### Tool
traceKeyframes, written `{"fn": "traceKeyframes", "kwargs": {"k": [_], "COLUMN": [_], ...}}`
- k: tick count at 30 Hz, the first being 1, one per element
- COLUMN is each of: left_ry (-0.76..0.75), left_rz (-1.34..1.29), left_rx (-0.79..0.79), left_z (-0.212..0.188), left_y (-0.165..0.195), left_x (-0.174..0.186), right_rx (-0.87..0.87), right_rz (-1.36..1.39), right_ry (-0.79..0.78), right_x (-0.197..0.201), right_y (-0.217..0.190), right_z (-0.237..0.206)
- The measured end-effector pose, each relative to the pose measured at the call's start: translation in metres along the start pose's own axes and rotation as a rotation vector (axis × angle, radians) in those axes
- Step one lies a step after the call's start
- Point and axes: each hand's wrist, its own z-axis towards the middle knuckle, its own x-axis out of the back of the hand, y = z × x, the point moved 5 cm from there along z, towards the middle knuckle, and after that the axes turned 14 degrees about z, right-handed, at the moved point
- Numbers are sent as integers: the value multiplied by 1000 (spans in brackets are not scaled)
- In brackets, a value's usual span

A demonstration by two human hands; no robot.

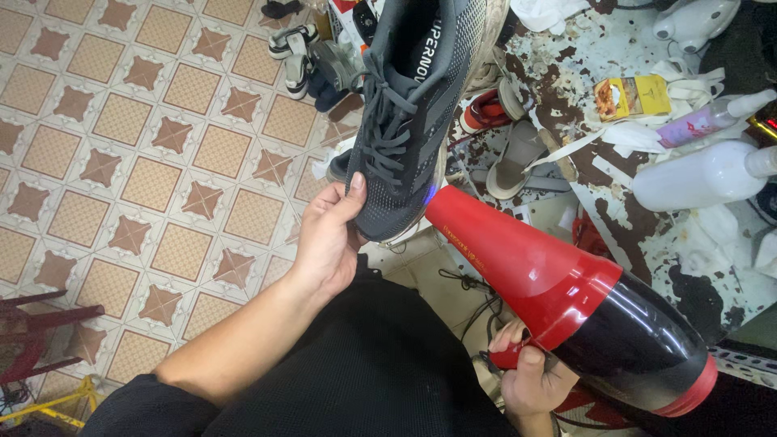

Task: The person carries a dark sneaker to a work shelf, plugs in a red hair dryer, and aims it at the shoe's sole while rotating the shoe to heat different areas. They then press and run their fingers along the sole edge, working around the shoe.

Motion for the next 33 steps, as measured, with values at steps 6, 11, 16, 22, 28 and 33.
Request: {"fn": "traceKeyframes", "kwargs": {"k": [6, 11, 16, 22, 28, 33], "left_ry": [13, 7, 17, -1, 19, -1], "left_rz": [22, 16, 28, 9, 26, 20], "left_rx": [17, 5, 15, 3, 21, -6], "left_z": [-2, -2, -4, -5, -4, -2], "left_y": [0, 1, -1, 1, 0, -2], "left_x": [1, 1, 1, -2, -3, -4], "right_rx": [14, -4, -25, -41, -32, -39], "right_rz": [22, 11, 1, 26, 6, 54], "right_ry": [13, 17, 12, 8, 9, 5], "right_x": [1, 1, 2, 5, 4, 3], "right_y": [0, -1, -2, -2, -6, -4], "right_z": [-1, 1, 2, 3, 5, 8]}}
